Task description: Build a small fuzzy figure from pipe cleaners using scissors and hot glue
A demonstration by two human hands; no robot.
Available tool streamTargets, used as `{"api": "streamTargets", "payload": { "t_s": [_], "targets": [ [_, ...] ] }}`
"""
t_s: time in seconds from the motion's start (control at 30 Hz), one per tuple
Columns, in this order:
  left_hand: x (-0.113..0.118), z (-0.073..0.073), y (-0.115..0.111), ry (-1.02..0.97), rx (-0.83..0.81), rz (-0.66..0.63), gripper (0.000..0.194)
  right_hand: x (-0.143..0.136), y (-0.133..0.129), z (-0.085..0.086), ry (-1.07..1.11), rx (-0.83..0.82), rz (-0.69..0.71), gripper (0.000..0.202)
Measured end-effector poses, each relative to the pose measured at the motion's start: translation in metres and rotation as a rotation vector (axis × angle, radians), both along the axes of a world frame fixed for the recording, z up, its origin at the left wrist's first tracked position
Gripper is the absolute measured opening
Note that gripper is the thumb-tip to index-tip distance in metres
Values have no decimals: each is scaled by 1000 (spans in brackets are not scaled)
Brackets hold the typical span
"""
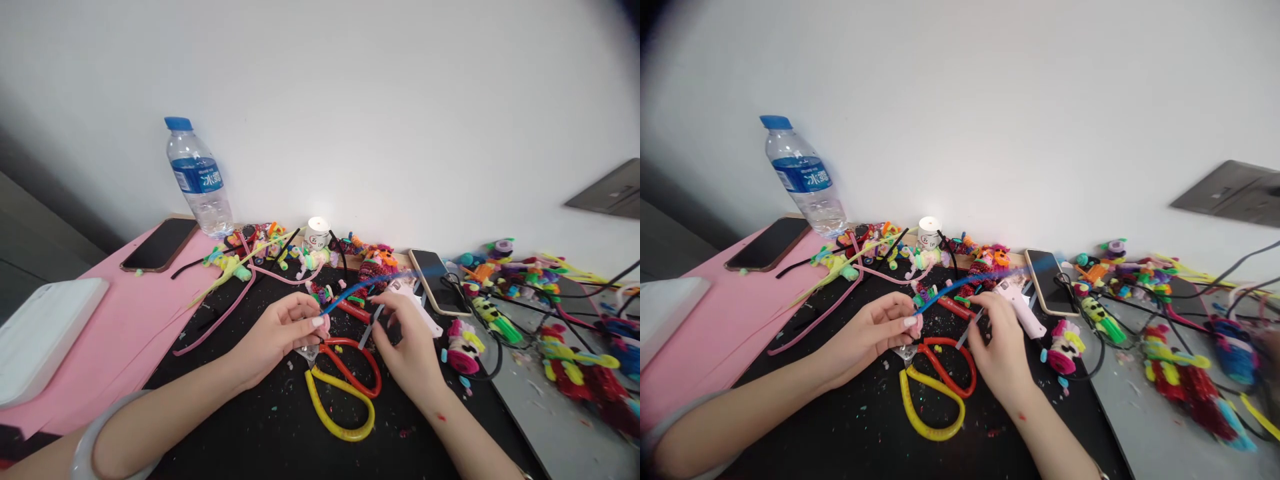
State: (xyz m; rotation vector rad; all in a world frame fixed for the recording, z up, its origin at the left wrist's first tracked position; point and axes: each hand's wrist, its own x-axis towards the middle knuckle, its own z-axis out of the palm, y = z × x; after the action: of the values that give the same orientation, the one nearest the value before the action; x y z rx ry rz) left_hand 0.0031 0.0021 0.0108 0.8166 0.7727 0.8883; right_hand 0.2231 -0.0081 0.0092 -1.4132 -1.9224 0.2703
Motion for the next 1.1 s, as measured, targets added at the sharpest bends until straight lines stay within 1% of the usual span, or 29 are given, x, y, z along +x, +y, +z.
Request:
{"api": "streamTargets", "payload": {
  "t_s": [0.07, 0.1, 0.17, 0.2, 0.27, 0.33, 0.43, 0.53, 0.63, 0.7, 0.8, 0.87, 1.0, 1.07, 1.1],
  "targets": [
    [-2, 1, 2, -49, -25, 49, 13, 11, 8, -1, -152, 96, -167, 35],
    [-3, 1, 3, -73, -34, 66, 14, 17, 11, -3, -242, 105, -272, 40],
    [-5, 2, 4, -111, -42, 84, 16, 28, 17, -6, -418, 28, -460, 47],
    [-5, 2, 5, -125, -44, 88, 16, 33, 19, -8, -475, -34, -527, 49],
    [-7, 2, 5, -144, -47, 88, 16, 42, 22, -10, -526, -142, -563, 50],
    [-7, 2, 6, -154, -47, 90, 16, 47, 24, -11, -529, -227, -541, 48],
    [-6, 2, 6, -160, -44, 101, 18, 50, 27, -10, -495, -303, -526, 45],
    [-6, 2, 5, -153, -42, 108, 18, 50, 27, -6, -439, -301, -576, 42],
    [-7, 2, 5, -120, -44, 109, 19, 48, 26, 0, -351, -201, -584, 40],
    [-7, 0, 5, -94, -36, 110, 22, 45, 24, 5, -242, -147, -571, 37],
    [-8, -1, 6, -68, -8, 114, 23, 41, 20, 11, -36, -150, -499, 37],
    [-8, -2, 6, -48, 19, 108, 21, 39, 16, 11, 110, -200, -371, 40],
    [-8, -2, 6, 18, 74, 75, 17, 33, 6, 2, 487, -391, -29, 46],
    [-8, -2, 6, 60, 96, 54, 17, 28, 1, -1, 607, -467, 92, 49],
    [-8, -2, 6, 79, 107, 44, 17, 26, -1, -2, 637, -493, 126, 50]
  ]
}}
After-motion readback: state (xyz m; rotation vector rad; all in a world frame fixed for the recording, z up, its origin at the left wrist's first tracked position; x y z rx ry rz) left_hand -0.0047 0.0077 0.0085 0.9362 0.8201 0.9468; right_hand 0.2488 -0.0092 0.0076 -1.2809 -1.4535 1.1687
